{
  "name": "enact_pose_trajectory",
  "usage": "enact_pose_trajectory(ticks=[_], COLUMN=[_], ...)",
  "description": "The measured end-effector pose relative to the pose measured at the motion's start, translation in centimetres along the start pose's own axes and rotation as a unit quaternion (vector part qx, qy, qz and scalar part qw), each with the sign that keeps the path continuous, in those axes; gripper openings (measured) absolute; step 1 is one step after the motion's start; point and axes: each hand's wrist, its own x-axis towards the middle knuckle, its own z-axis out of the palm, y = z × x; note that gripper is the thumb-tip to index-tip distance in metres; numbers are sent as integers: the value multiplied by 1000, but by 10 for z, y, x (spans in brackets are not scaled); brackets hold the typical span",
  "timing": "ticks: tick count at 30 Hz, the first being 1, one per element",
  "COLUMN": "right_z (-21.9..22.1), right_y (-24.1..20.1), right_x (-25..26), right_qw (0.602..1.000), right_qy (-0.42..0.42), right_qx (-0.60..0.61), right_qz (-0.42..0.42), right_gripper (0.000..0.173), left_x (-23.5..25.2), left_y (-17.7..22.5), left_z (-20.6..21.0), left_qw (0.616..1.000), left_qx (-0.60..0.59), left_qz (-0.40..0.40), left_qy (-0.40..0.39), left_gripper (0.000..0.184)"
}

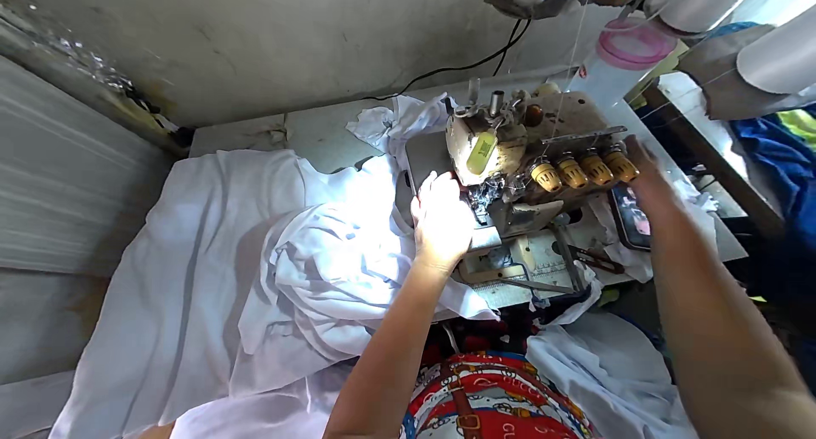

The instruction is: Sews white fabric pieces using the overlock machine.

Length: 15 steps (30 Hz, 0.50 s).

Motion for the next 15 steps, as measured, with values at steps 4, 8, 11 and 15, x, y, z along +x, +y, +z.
enact_pose_trajectory(ticks=[4,8,11,15], right_z=[-10,-5,7,42], right_y=[-12,-72,-143,-225], right_x=[-64,-104,-116,-110], right_qw=[953,879,868,845], right_qy=[222,174,59,-75], right_qx=[90,126,44,-151], right_qz=[-188,-425,-491,-508], right_gripper=[44,31,51,57], left_x=[-1,-3,-3,-4], left_y=[1,3,4,1], left_z=[-4,-4,0,3], left_qw=[1000,1000,1000,999], left_qx=[-10,-4,17,30], left_qz=[3,10,11,23], left_qy=[-10,-11,-6,-1], left_gripper=[44,49,52,52])
